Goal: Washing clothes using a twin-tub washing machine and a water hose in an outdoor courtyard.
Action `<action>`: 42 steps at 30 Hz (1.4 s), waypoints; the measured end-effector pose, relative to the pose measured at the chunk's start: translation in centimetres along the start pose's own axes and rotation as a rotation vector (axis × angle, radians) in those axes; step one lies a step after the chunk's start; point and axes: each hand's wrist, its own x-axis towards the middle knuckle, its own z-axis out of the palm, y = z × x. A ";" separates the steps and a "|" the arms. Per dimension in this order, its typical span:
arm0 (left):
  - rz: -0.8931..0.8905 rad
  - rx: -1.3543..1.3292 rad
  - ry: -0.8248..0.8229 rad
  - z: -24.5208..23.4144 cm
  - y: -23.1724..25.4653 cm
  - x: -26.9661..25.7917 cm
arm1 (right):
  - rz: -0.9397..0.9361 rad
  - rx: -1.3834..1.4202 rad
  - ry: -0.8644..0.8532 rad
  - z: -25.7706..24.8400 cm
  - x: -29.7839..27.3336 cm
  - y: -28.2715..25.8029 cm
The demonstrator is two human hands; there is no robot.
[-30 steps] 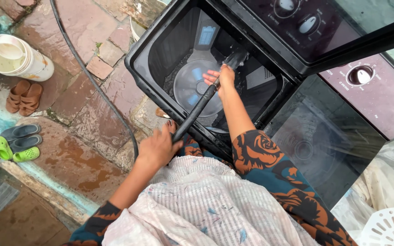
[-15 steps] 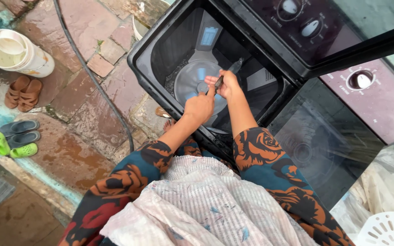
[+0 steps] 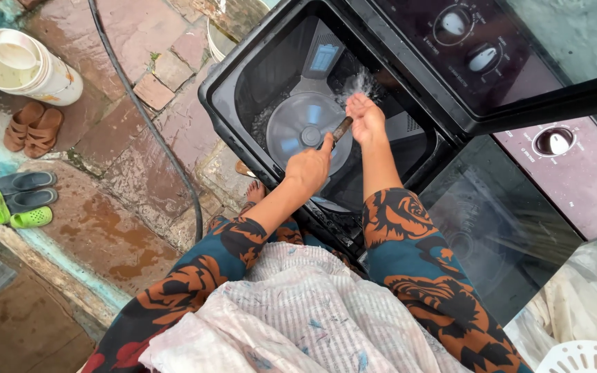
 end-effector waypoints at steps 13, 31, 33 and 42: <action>-0.044 0.113 0.046 -1.2 0.4 0.7 | 0.025 -0.220 0.026 6.3 -0.9 -1.3; -0.167 0.102 0.171 -2.2 -2.9 3.0 | -0.032 -0.220 -0.091 9.5 -0.9 2.0; -0.172 0.105 0.166 -2.2 -3.0 3.0 | -0.015 -0.228 -0.099 11.2 -2.4 2.5; -0.228 0.102 0.217 -1.8 -4.7 4.3 | 0.005 -0.574 0.007 18.5 -7.5 5.8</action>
